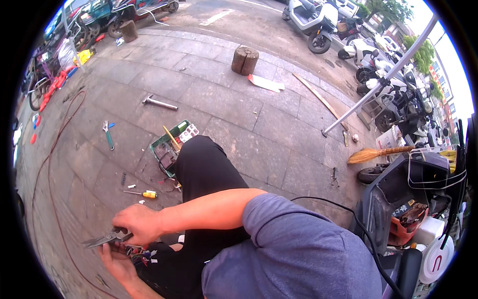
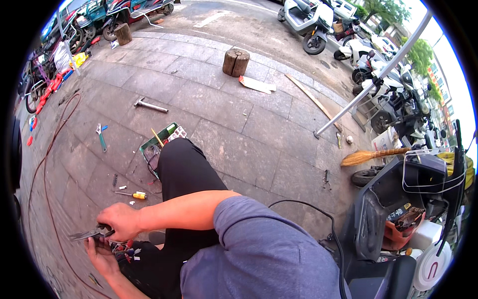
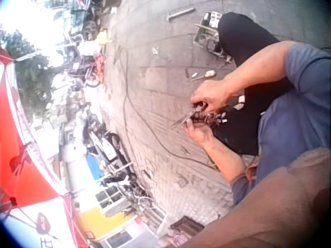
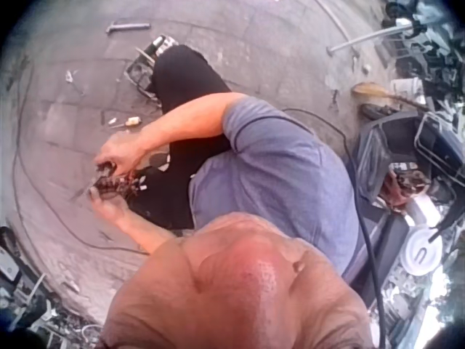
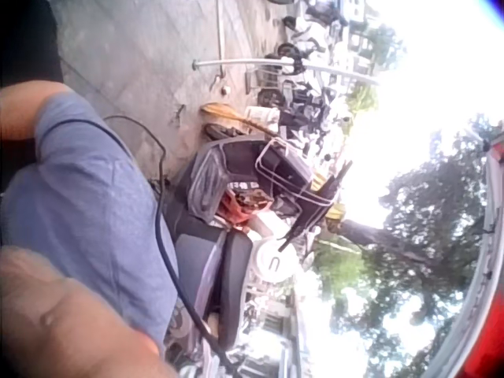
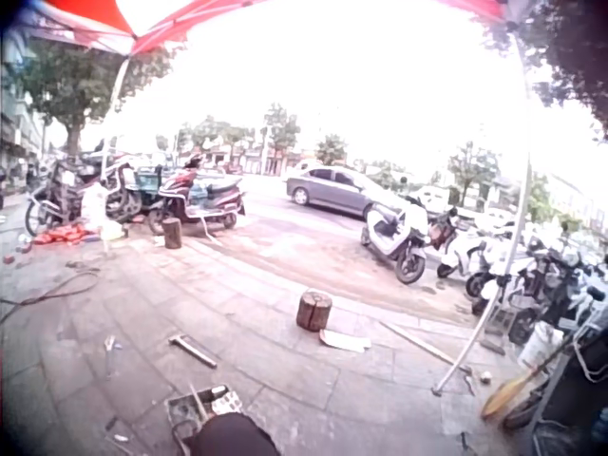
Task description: The person sits on the ground and works on a bundle of electrical wires. They use pliers to strip wire insulation, twist wire ends together, and use a screwdriver to tighten connections within a black plastic housing.
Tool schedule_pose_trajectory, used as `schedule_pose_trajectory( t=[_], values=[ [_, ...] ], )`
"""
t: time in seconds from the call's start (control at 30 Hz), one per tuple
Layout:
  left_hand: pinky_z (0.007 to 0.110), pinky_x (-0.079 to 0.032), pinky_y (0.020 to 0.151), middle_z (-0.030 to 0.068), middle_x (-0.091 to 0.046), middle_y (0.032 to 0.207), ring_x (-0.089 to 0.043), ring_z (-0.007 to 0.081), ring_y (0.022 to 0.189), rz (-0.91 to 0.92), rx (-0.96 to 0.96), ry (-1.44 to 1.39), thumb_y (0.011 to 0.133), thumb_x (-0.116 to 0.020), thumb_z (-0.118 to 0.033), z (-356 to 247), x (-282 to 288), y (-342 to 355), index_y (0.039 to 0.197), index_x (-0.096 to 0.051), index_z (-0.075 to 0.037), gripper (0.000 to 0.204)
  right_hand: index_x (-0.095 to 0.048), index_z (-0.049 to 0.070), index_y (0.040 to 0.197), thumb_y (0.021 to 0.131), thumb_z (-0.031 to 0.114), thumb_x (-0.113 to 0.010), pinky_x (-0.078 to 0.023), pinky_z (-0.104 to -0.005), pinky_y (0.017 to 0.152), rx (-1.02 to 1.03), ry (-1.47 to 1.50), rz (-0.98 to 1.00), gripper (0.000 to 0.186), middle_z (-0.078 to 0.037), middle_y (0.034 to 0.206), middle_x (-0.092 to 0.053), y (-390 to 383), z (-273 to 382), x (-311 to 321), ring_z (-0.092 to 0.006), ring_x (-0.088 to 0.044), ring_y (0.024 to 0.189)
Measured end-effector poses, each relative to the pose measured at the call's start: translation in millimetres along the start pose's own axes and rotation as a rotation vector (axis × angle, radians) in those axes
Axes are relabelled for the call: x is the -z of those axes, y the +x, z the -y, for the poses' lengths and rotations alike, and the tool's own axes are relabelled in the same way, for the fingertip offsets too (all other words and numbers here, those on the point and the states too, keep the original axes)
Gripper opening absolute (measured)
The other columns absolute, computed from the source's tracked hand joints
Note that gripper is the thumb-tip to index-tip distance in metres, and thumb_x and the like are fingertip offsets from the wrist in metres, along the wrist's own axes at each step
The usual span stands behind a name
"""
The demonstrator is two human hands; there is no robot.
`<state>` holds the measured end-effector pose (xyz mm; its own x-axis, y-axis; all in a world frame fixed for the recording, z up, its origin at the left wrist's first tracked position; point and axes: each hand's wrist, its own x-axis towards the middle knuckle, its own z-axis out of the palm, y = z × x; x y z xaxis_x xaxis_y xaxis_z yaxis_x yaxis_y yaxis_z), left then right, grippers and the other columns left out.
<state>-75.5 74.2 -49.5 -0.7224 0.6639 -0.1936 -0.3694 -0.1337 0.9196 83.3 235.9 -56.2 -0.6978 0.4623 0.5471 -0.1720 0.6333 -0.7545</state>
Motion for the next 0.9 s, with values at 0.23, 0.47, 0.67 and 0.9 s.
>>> schedule_pose_trajectory(
  t=[0.23, 0.47, 0.67, 0.9],
  values=[
    [0.027, -0.053, 0.079, 0.0029, -0.068, 0.11, -0.063, 0.0132, 0.092, 0.006, -0.014, -0.043, 0.107, -0.064, -0.025, -3, 2, 0, 0.124, -0.062, -0.011, 0.022, -0.065, 0.005, 0.087, 0.072, 0.04, -0.088, -0.053, -0.0499, 0.064, 0.01, -0.129, 0.07, 0.044, -0.012, 0.083, -0.067, -5, -4, 27, -0.0394, -0.07, 0.077],
    [0.027, -0.053, 0.074, 0.0051, -0.069, 0.108, -0.064, 0.0139, 0.09, -0.02, -0.018, -0.056, 0.107, -0.064, -0.027, 0, -3, 1, 0.123, -0.062, -0.01, 0.023, -0.065, 0.005, 0.091, 0.071, 0.04, -0.087, -0.053, -0.0497, 0.066, 0.007, -0.239, 0.112, 0.045, -0.012, 0.086, -0.068, -8, -6, 38, -0.0383, -0.071, 0.081],
    [0.029, -0.051, 0.08, -0.0002, -0.068, 0.105, -0.062, 0.0122, 0.091, -0.004, -0.015, -0.092, 0.109, -0.06, -0.026, -1, 1, -4, 0.125, -0.064, -0.013, 0.021, -0.066, 0.006, 0.093, 0.071, 0.04, -0.086, -0.055, -0.0505, 0.069, 0.046, -0.305, 0.147, 0.045, -0.013, 0.085, -0.067, -1, -10, 34, -0.0382, -0.071, 0.081],
    [0.039, -0.06, 0.078, 0.0116, -0.074, 0.1, -0.073, 0.0237, 0.087, 0.032, 0.045, -0.137, 0.105, -0.063, -0.019, -17, -24, -5, 0.12, -0.067, -0.003, 0.023, -0.068, 0.007, 0.099, 0.074, 0.035, -0.091, -0.058, -0.0458, 0.072, -0.027, -0.445, 0.199, 0.044, -0.011, 0.091, -0.069, 8, 4, 48, -0.0348, -0.072, 0.085]
  ],
)
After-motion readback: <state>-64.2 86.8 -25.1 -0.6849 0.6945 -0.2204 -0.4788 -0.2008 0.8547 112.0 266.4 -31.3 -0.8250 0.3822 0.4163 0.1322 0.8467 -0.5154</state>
